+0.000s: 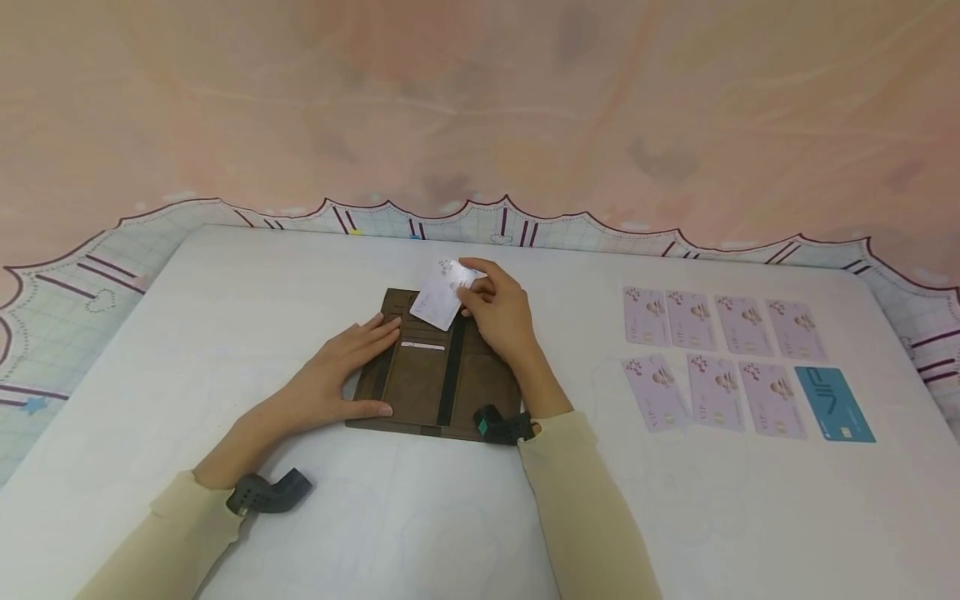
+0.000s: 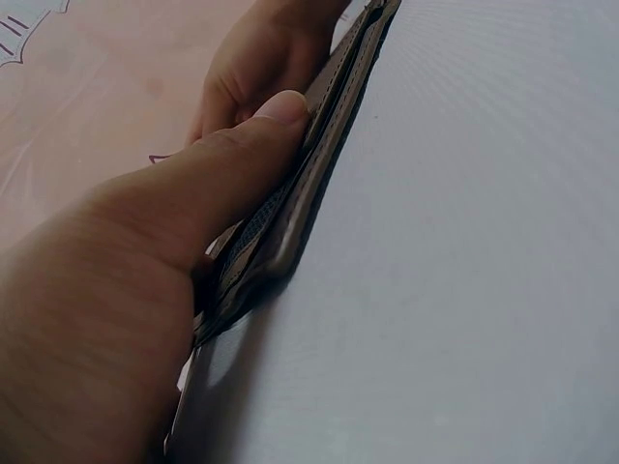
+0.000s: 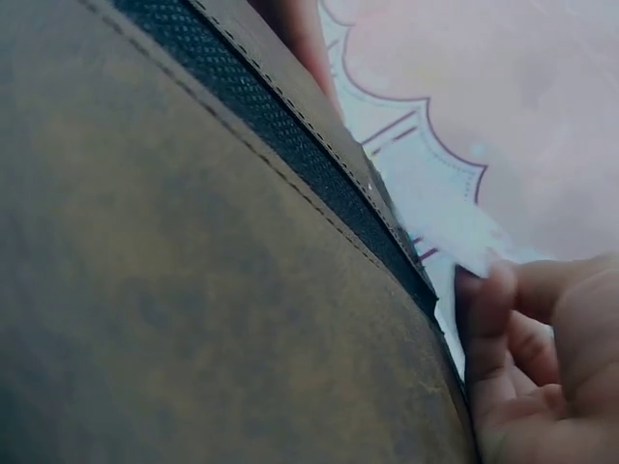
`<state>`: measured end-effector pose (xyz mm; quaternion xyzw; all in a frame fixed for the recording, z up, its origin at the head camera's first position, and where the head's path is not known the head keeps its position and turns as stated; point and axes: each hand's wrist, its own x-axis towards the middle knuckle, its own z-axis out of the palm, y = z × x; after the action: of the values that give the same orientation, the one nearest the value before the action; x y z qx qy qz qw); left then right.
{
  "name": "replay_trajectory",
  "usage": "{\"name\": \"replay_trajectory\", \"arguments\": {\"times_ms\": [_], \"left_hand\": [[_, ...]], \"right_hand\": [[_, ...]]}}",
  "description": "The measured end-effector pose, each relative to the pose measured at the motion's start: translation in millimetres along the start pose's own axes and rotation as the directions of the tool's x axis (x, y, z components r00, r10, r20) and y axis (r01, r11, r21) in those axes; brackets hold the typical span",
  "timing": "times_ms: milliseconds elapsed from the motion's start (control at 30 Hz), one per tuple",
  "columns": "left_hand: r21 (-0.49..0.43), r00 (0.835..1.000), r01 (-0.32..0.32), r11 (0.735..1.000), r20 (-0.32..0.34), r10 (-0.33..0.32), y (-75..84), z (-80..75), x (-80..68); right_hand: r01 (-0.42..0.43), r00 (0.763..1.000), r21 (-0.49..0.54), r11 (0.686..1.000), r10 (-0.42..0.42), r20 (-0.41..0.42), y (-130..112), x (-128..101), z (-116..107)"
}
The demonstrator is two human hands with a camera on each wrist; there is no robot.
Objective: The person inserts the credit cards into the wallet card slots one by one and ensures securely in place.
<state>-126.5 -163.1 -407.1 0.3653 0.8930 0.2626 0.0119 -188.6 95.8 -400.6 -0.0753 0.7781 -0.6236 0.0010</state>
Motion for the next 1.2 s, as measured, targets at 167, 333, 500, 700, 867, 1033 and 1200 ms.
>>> {"name": "replay_trajectory", "arguments": {"times_ms": [167,333,500,700,867,1033,1200], "left_hand": [[0.0,1.0,0.006,1.0,0.001,-0.006,0.4,-0.1,0.3],[0.001,1.0,0.021,1.0,0.009,-0.021,0.6,0.2,0.5],[-0.004,0.999,0.032,0.999,0.014,-0.032,1.3,0.1,0.1],[-0.007,0.999,0.037,0.999,0.015,-0.037,1.7,-0.5,-0.1],[-0.004,0.999,0.041,0.999,0.018,-0.041,1.9,-0.8,0.2],[-0.003,0.999,0.039,0.999,0.017,-0.039,2.0,-0.5,0.0],[-0.008,0.999,0.032,0.999,0.014,-0.032,1.5,-0.6,-0.3]], "right_hand": [[0.005,1.0,-0.033,0.999,-0.005,0.004,-0.5,-0.2,0.3],[0.047,0.997,-0.19,0.981,-0.035,0.064,1.1,-1.0,0.8],[0.052,0.995,-0.244,0.968,-0.03,0.09,0.8,-1.9,1.1],[0.075,0.99,-0.282,0.957,-0.038,0.133,-1.7,-2.4,2.0],[0.095,0.985,-0.307,0.947,-0.045,0.165,-2.2,-2.3,2.8],[0.105,0.982,-0.33,0.938,-0.045,0.186,-1.4,-1.9,4.3],[0.122,0.977,-0.339,0.933,-0.052,0.208,-1.5,-1.4,4.5]]}}
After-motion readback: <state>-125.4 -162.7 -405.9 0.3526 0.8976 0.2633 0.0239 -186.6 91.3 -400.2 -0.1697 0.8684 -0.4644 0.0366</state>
